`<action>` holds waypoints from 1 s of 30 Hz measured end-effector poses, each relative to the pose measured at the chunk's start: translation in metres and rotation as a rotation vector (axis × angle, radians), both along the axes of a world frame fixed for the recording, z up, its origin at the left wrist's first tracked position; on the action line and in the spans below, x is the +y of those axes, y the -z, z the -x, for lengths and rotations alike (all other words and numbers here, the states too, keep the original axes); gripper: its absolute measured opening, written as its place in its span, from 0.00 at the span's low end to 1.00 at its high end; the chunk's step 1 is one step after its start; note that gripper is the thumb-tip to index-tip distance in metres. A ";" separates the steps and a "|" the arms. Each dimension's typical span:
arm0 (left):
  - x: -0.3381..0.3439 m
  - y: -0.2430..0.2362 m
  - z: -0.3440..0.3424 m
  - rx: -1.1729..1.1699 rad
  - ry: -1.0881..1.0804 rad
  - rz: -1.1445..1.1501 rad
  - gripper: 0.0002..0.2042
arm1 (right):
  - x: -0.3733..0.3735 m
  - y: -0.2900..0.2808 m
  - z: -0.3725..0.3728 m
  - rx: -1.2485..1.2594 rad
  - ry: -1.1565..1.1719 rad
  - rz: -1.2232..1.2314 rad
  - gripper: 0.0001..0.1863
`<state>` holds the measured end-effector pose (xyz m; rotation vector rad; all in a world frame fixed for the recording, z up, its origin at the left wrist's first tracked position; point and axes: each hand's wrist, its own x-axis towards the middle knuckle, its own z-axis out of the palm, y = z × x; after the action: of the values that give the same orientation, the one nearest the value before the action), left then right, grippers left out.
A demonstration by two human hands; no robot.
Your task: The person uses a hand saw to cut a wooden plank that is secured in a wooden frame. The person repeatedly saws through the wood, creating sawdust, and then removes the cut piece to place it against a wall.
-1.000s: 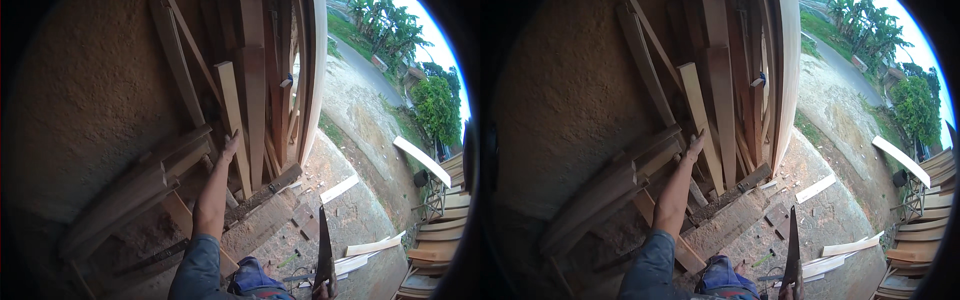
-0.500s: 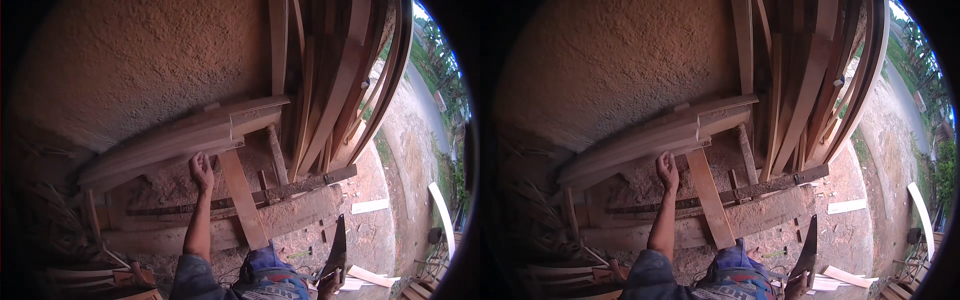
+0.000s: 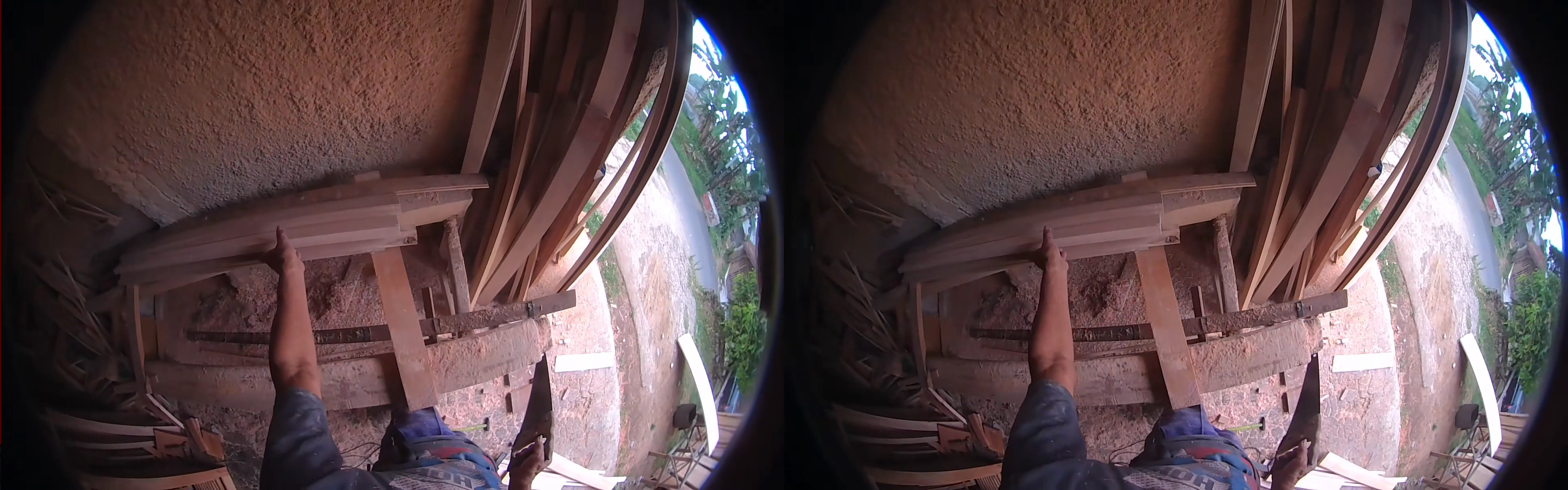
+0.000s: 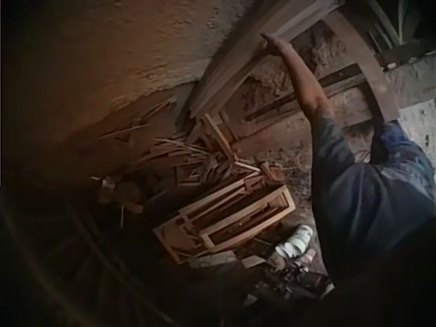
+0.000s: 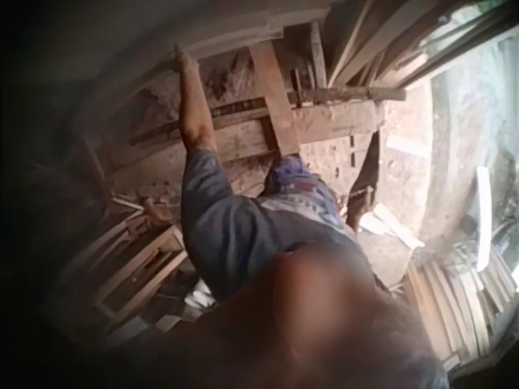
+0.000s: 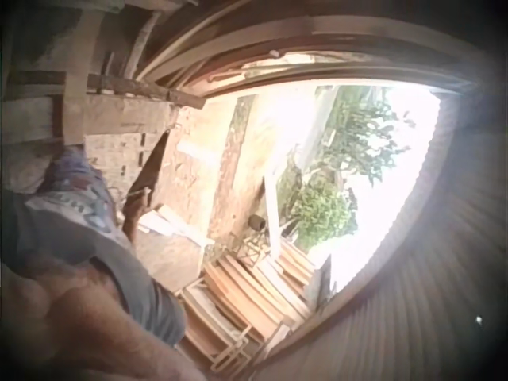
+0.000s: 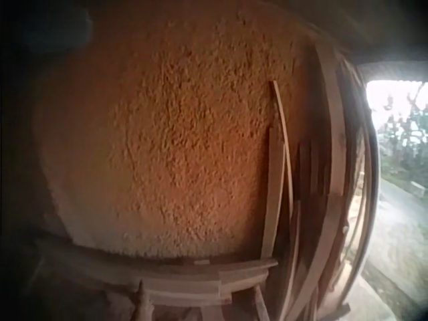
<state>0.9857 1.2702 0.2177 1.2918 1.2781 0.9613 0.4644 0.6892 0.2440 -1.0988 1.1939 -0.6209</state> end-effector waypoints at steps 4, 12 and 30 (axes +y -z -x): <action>-0.042 -0.040 0.005 0.687 -0.142 -0.410 0.30 | 0.015 -0.030 -0.004 -0.025 -0.034 0.069 0.07; -0.040 -0.080 -0.002 0.553 1.584 -0.985 0.32 | 0.024 -0.032 0.001 0.065 -0.112 0.182 0.06; 0.016 -0.047 -0.094 0.980 1.645 -0.760 0.53 | -0.014 0.022 0.043 0.282 -0.368 0.337 0.19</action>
<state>1.0796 1.2861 0.2650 2.7768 -0.0296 -0.5692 0.4213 0.6755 0.2217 -1.6901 1.1054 -0.3953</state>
